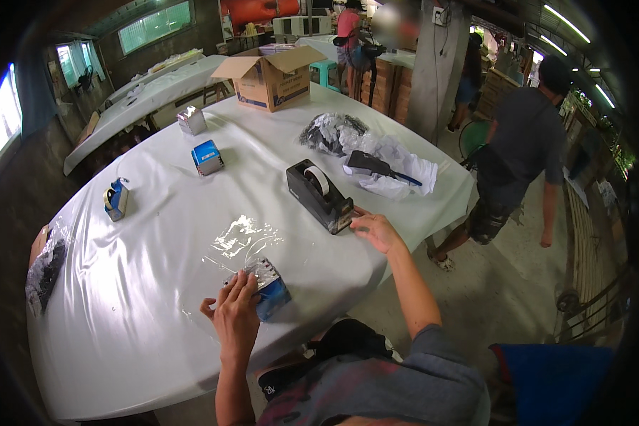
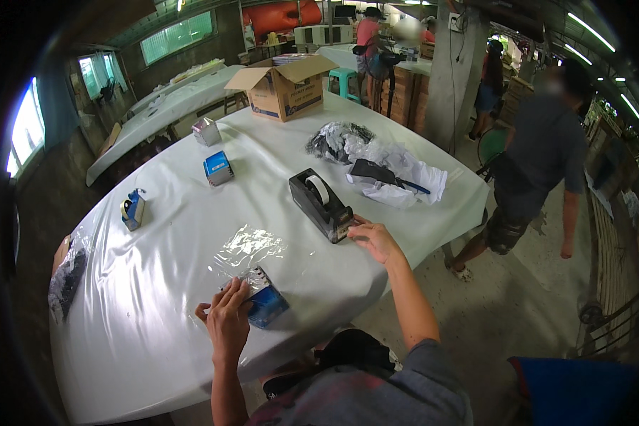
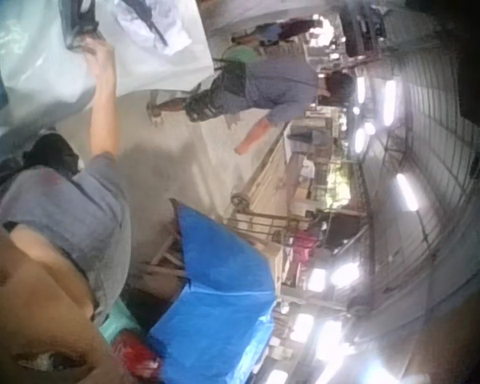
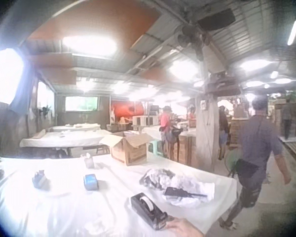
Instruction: The person wraps small spiral-bound notebooks in clear plastic film at a white table. They place each notebook on a plastic sheet, fold the film around it, and seal the edges with tape from a dispenser. The wrapped notebooks are stacked on the table as the process continues.
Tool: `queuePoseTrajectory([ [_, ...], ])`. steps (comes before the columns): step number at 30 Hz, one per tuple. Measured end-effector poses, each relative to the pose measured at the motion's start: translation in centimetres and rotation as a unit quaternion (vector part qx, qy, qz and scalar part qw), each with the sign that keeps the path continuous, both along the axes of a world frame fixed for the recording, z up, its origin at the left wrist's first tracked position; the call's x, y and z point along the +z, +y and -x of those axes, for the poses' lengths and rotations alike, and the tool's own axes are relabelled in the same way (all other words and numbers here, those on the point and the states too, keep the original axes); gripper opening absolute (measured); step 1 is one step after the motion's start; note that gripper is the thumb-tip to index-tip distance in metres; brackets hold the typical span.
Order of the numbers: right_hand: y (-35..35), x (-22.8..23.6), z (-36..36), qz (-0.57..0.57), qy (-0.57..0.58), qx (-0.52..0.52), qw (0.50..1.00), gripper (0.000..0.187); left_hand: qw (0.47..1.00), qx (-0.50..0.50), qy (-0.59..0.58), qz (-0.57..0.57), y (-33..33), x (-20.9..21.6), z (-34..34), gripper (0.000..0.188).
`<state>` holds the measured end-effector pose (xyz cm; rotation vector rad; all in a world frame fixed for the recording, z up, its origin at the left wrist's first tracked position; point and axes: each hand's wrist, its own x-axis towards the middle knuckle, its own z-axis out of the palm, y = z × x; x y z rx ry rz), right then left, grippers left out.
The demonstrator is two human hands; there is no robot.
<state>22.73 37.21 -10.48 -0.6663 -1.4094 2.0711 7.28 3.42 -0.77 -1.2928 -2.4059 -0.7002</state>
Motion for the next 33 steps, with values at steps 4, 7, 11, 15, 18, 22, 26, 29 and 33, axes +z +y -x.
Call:
queuePoseTrajectory([
  [4, -0.9, -1.5, -0.9, -0.523, -0.401, -0.223, 0.718, 0.013, 1.0, -0.011, -0.014, -0.018, -0.1, -0.1, -0.1, 0.036],
  [7, -1.2, -0.1, -2.2, -0.572, -0.43, -0.277, 0.641, 0.015, 0.999, -0.012, -0.034, -0.022, 0.0, 0.1, -0.2, 0.037],
  [11, -1.3, 1.8, -2.6, -0.624, -0.323, -0.329, 0.63, 0.017, 1.0, -0.021, -0.006, -0.013, 0.0, -0.6, 0.2, 0.038],
  [15, -3.1, 5.1, -0.7, -0.642, -0.165, -0.331, 0.672, 0.012, 0.999, -0.025, 0.011, -0.025, 0.0, -0.6, 0.1, 0.039],
  [18, -7.8, 8.6, 2.1, -0.342, -0.072, -0.223, 0.91, 0.014, 0.999, -0.031, 0.008, -0.023, -0.2, -1.4, 0.5, 0.049],
  [22, -13.9, 10.9, 5.3, -0.234, 0.101, -0.081, 0.964, 0.028, 0.997, -0.045, -0.025, -0.06, -0.3, -1.3, 0.6, 0.071],
  [26, -18.4, 12.3, 6.9, -0.105, 0.114, 0.056, 0.986, 0.032, 0.982, -0.091, -0.105, -0.13, -0.5, -2.2, 1.0, 0.085],
  [29, -20.5, 12.0, 8.3, -0.028, 0.065, 0.111, 0.991, 0.032, 0.974, -0.091, -0.118, -0.17, -0.6, -2.8, 1.3, 0.09],
  [33, -21.7, 10.5, 9.2, 0.026, -0.017, 0.129, 0.991, 0.028, 0.968, -0.094, -0.111, -0.206, -0.2, -3.6, 1.6, 0.092],
])
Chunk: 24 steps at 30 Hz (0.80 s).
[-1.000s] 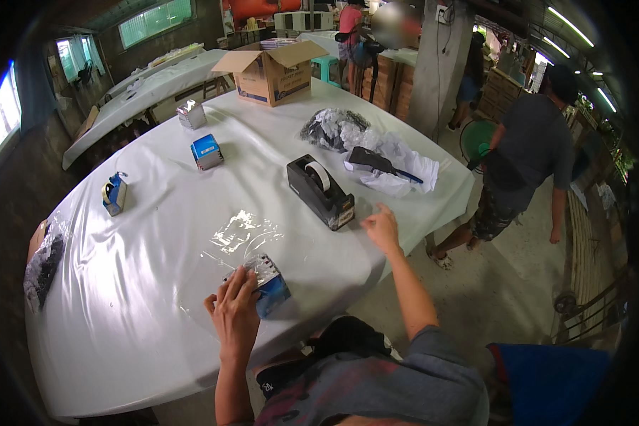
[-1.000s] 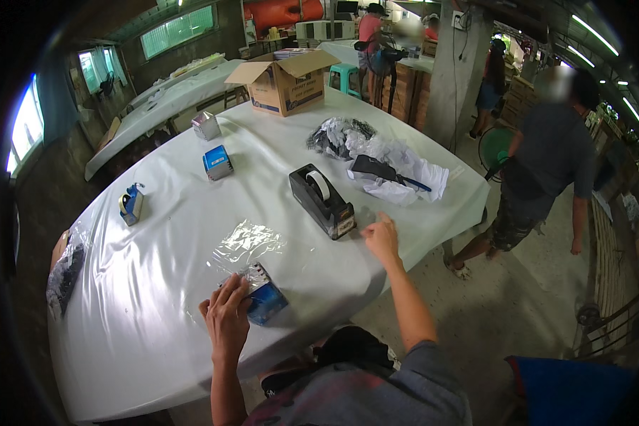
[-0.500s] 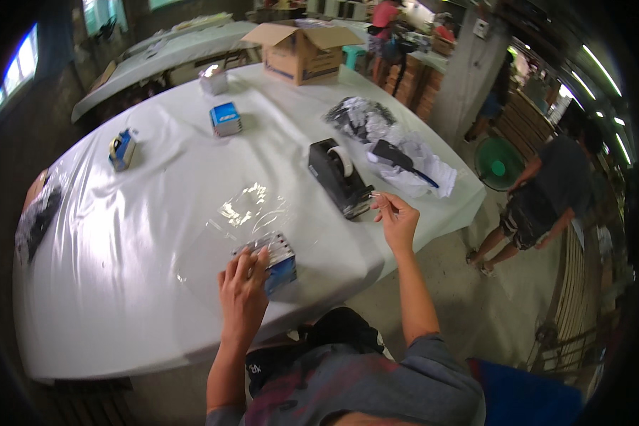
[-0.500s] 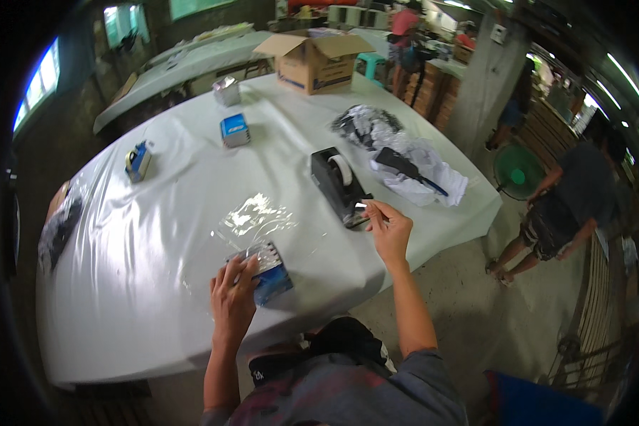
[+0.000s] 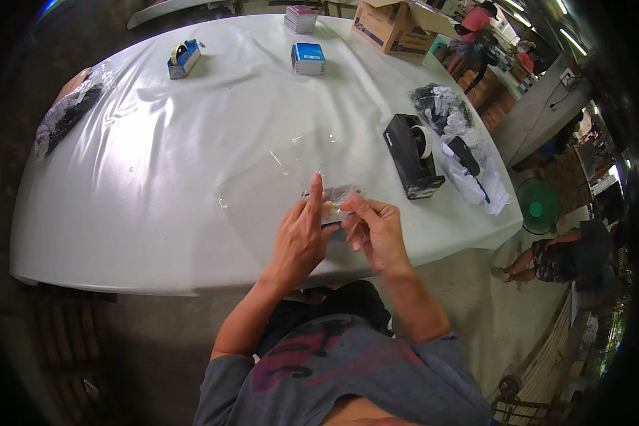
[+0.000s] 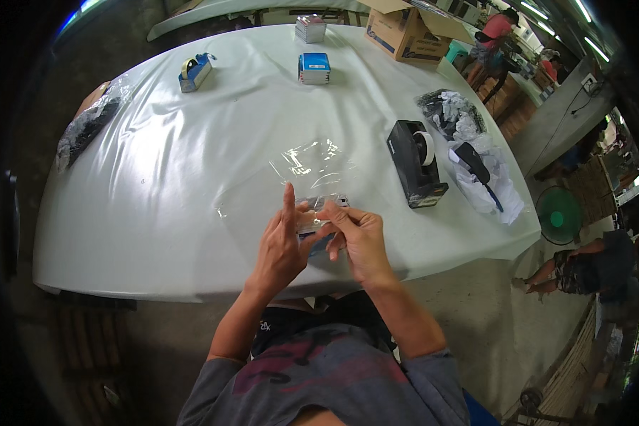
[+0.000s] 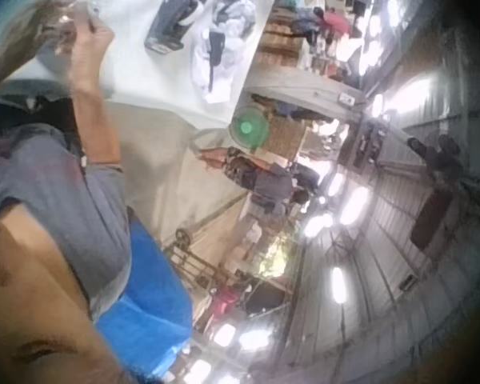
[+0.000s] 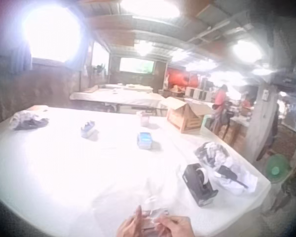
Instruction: The person wraps small spiral-bound notebooks in clear plastic film at a white table. They place each notebook on a plastic sheet, fold the film around it, and seal the edges with tape from a dispenser. The wrapped notebooks are stacked on the table as the process continues.
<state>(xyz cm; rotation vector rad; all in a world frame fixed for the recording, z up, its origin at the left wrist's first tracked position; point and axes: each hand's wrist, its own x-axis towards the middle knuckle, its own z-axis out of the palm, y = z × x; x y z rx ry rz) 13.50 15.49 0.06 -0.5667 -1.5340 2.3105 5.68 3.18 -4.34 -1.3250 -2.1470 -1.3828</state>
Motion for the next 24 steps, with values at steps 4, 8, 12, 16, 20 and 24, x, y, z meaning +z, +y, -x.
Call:
queuePoseTrajectory([
  [4, -0.4, -0.6, 0.0, 0.021, -0.062, -0.01, 0.998, 0.032, 1.0, -0.019, 0.006, 0.006, -0.1, 0.1, 0.2, 0.091],
  [8, -0.9, -0.7, 0.1, 0.026, -0.082, 0.001, 0.996, 0.031, 0.999, -0.04, 0.024, 0.01, -0.3, 0.3, 0.5, 0.082],
  [12, -1.3, -0.5, -0.2, 0.031, -0.079, 0.008, 0.996, 0.029, 0.998, -0.044, 0.034, 0.042, -0.5, 0.5, 0.4, 0.061],
  [16, -1.6, -0.6, -0.4, 0.041, -0.077, -0.011, 0.996, 0.026, 0.996, -0.036, 0.054, 0.057, -0.6, 0.5, 0.2, 0.052],
  [20, -1.3, -2.1, -1.0, 0.047, -0.094, -0.001, 0.994, 0.027, 0.994, -0.046, 0.064, 0.073, -0.3, 1.1, 0.2, 0.049],
  [24, -1.9, -2.7, -1.2, 0.031, -0.076, -0.02, 0.996, 0.03, 0.995, -0.035, 0.002, 0.094, -0.4, 1.4, -0.1, 0.049],
])
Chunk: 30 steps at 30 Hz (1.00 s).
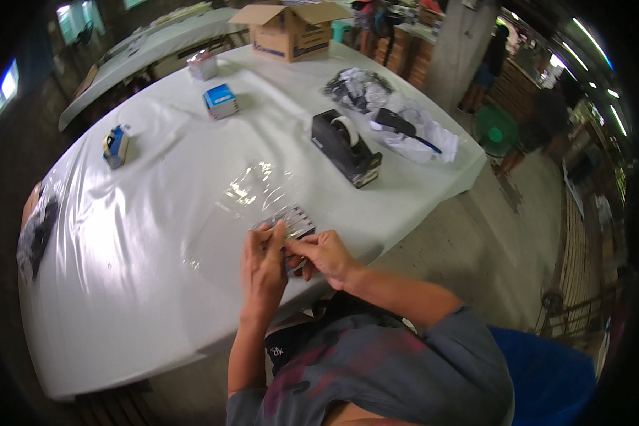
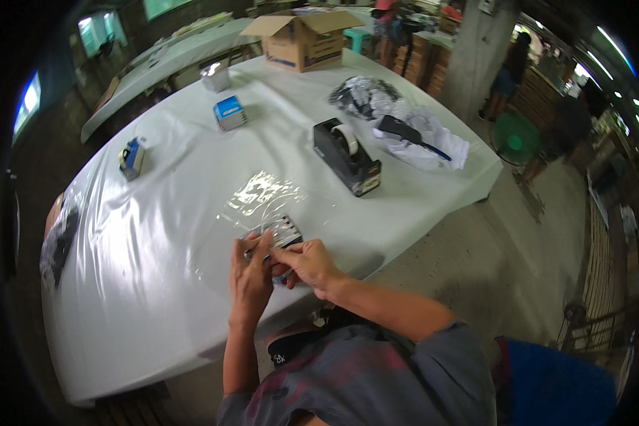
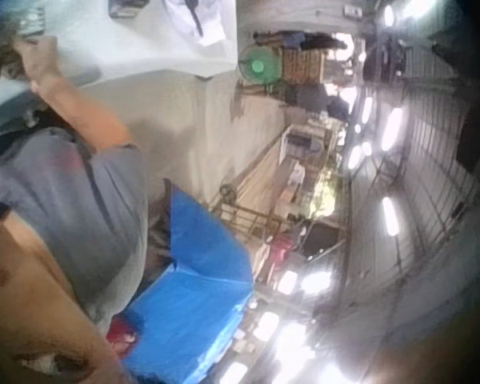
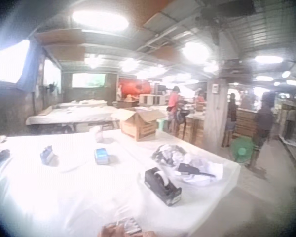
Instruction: The person wraps small spiral-bound notebooks in clear plastic film at a white table. They place each notebook on a plastic sheet, fold the film around it, and seal the edges with tape from a dispenser. The wrapped notebooks are stacked on the table as the process continues.
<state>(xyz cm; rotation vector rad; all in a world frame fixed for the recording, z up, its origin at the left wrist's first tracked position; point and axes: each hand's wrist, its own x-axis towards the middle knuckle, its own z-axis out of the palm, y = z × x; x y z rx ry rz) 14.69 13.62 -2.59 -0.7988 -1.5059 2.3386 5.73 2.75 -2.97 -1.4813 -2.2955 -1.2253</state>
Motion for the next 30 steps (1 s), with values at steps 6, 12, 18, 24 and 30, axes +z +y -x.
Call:
queuePoseTrajectory([
  [6, -0.2, -0.7, -0.8, -0.13, 0.011, 0.007, 0.991, 0.028, 0.991, 0.024, 0.041, 0.126, -0.6, 1.4, 0.0, 0.056],
  [12, -0.2, -2.7, -0.5, -0.257, 0.024, -0.046, 0.965, 0.034, 0.992, -0.05, 0.086, 0.079, -0.8, 2.0, 0.7, 0.068],
  [18, 0.3, -7.3, -0.5, -0.461, 0.014, -0.136, 0.877, 0.035, 0.993, -0.014, 0.061, 0.101, 0.0, 3.3, 0.4, 0.057],
  [24, 3.6, -10.1, -2.0, -0.698, -0.048, 0.024, 0.714, 0.014, 0.972, 0.013, 0.101, 0.211, 2.0, 5.0, 1.1, 0.063],
  [30, 6.1, -9.1, -3.3, -0.754, 0.011, 0.095, 0.65, 0.026, 0.951, 0.011, 0.095, 0.295, 4.1, 3.9, 1.8, 0.073],
])
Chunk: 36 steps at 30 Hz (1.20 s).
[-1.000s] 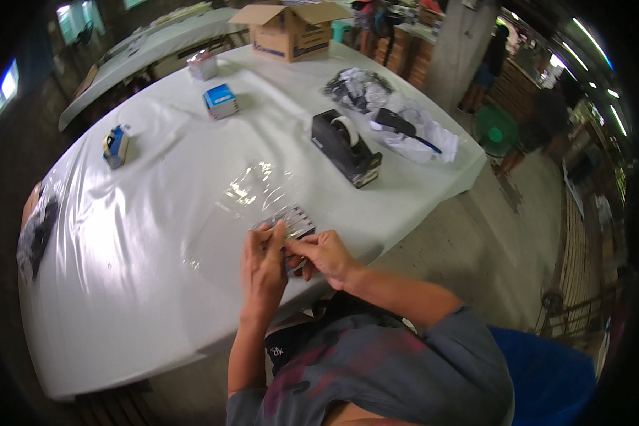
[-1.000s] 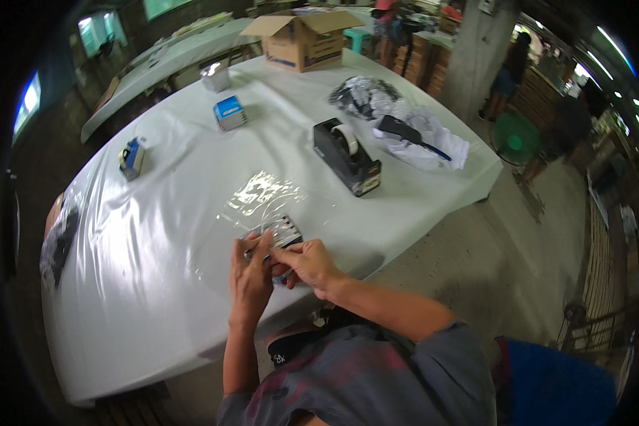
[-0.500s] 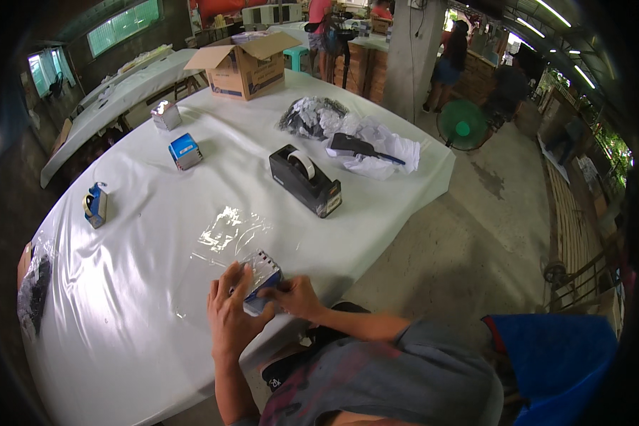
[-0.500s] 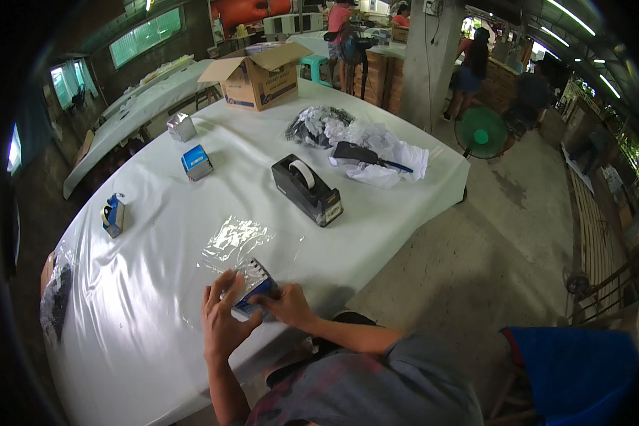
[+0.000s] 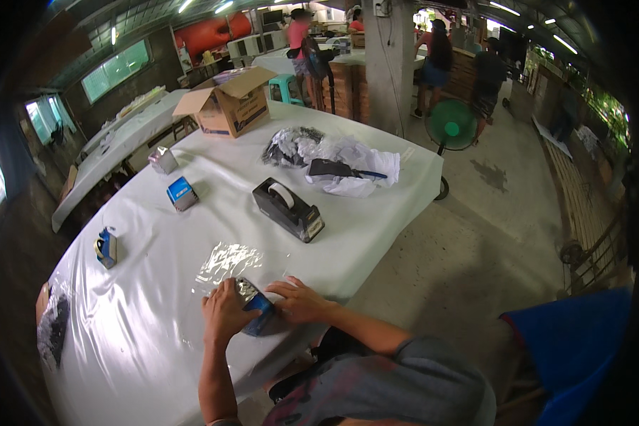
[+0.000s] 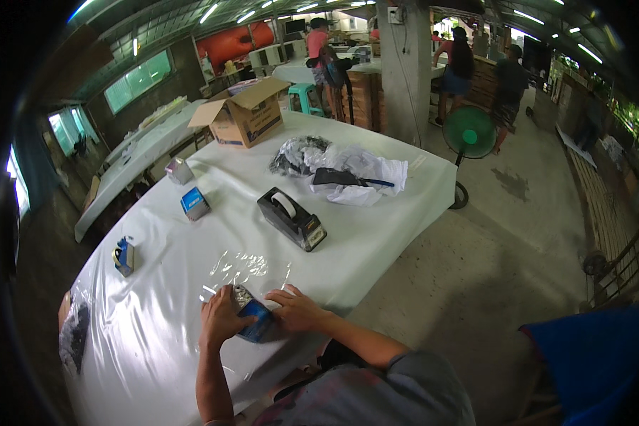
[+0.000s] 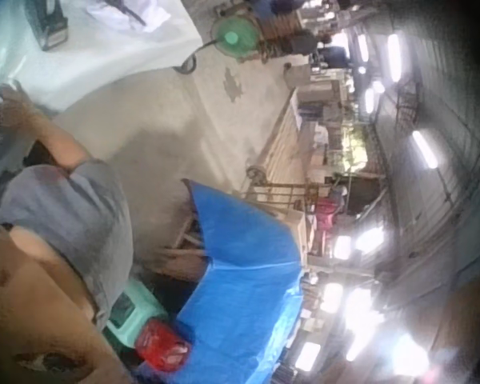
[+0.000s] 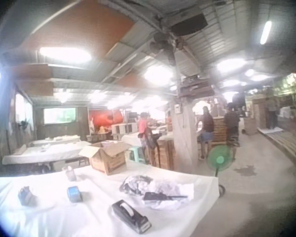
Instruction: The person wraps small spiral-bound notebooks in clear plastic film at a white table. They place each notebook on a plastic sheet, fold the film around it, and seal the edges with tape from a dispenser. The wrapped notebooks are stacked on the table as the process continues.
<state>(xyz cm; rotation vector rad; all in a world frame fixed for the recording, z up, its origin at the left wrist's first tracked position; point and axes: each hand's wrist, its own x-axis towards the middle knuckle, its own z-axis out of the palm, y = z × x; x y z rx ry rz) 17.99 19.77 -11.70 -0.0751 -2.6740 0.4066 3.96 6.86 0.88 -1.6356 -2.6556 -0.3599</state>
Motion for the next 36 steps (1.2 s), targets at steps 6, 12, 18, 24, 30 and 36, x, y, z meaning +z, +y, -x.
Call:
queuePoseTrajectory([
  [6, 0.8, -2.9, 1.3, 0.012, -0.141, -0.022, 0.99, 0.054, 0.998, -0.019, -0.054, -0.015, 0.1, 2.9, 2.5, 0.061],
  [12, -0.4, -2.3, 0.1, -0.019, -0.096, -0.007, 0.995, 0.047, 0.987, 0.108, 0.076, -0.091, 0.1, 5.8, 6.0, 0.062],
  [18, -0.6, -3.2, -2.3, 0.044, -0.051, -0.014, 0.998, 0.042, 0.93, 0.21, 0.253, -0.168, 3.0, 1.1, 12.2, 0.065],
  [24, -0.3, -3.2, -2.4, 0.056, -0.048, -0.024, 0.997, 0.04, 0.986, 0.156, 0.061, 0.02, 2.8, -9.3, 17.5, 0.096],
  [30, -1.2, -2.0, -2.5, 0.072, -0.072, -0.059, 0.993, 0.035, 0.983, 0.11, -0.112, -0.094, 2.8, -9.0, 18.8, 0.098],
  [36, -1.7, -2.3, -2.0, 0.038, -0.012, -0.089, 0.995, 0.031, 0.951, 0.024, -0.038, -0.306, 9.2, -10.5, 10.4, 0.058],
])
